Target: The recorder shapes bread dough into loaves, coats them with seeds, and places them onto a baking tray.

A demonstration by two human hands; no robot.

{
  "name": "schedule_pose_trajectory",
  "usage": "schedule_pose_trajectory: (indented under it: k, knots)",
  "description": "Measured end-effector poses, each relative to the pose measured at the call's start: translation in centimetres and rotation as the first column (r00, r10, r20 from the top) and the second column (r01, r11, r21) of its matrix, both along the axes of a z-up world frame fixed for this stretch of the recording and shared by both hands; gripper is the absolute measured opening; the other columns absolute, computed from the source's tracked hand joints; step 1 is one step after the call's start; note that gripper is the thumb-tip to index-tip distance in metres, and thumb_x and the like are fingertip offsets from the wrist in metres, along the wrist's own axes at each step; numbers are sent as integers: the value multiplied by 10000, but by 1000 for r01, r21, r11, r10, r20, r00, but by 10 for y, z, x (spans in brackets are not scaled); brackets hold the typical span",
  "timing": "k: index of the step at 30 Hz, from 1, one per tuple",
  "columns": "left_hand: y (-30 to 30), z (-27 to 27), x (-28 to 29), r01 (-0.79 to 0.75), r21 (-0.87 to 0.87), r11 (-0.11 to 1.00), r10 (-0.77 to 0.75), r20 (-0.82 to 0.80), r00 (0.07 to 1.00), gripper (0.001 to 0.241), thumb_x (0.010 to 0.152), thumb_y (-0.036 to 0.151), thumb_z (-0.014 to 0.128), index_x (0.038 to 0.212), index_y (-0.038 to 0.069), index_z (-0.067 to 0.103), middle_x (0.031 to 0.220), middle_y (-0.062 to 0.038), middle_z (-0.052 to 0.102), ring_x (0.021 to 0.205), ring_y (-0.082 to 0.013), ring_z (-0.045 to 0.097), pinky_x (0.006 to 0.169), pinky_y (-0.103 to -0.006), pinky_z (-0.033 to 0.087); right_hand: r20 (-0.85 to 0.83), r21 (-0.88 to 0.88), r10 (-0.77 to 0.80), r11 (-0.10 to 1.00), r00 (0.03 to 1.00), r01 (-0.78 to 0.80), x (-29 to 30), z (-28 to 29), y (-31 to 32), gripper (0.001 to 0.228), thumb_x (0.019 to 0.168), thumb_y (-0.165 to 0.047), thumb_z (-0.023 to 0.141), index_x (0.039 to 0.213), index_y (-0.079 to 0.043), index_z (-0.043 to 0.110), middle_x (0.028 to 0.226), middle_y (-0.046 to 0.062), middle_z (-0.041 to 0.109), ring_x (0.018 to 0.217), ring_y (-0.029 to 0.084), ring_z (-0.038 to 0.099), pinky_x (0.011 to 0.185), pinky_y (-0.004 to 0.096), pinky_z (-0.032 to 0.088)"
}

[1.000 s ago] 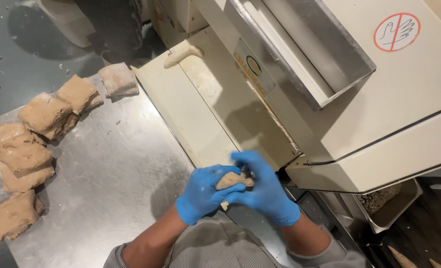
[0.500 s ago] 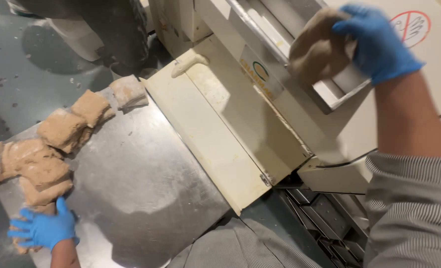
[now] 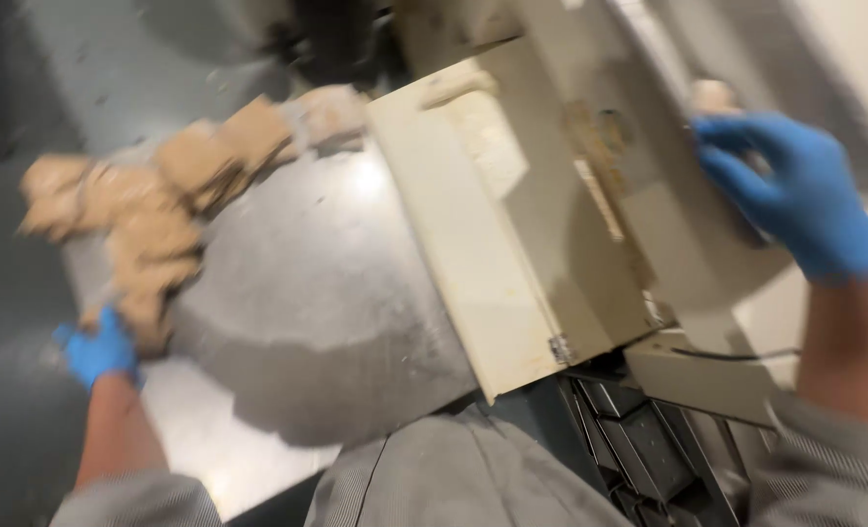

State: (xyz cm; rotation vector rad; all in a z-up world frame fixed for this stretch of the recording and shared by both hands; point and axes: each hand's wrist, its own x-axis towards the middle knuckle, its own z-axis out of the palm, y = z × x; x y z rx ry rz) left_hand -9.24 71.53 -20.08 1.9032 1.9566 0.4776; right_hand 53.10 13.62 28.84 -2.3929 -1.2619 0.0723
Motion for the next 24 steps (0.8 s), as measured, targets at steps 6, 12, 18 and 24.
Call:
schedule_pose_trajectory:
  k: [6,12,18,24]
  knots:
    - [27,0,4,-32,-124,992,-18,-384,923,826,811,773,753,1056,-15,784,1011,-265,747,921,-427,726,787,-543,573,-75,-39,193,980,978,-196,-63,-97,-68,409,877,-99,666,1279,-25,677,1303,161,701,1134,271,692,1002,371,545]
    - [-39,24,65,-89,-45,995,96,671,736,499,744,93,854,1115,37,526,958,-81,619,861,-179,573,775,-392,549,-459,19,-15,999,889,27,-173,-140,-36,282,987,-72,638,1252,-12,714,1184,118,744,1166,201,699,1044,347,525]
    - [-184,174,152,188,196,962,-267,805,530,364,914,70,797,1151,50,521,1066,-49,569,986,-175,560,899,-333,527,-725,98,-45,981,687,169,-227,-193,51,212,986,-55,614,1133,21,747,1102,85,771,1030,156,699,935,293,537]
    - [-308,289,216,694,-130,708,-19,979,202,633,901,142,730,1444,88,408,1201,-125,650,1097,-184,646,935,-317,567,-975,220,166,828,150,515,-286,-208,135,469,1030,-298,530,1428,-54,501,1273,94,604,1117,203,616,961,388,552]
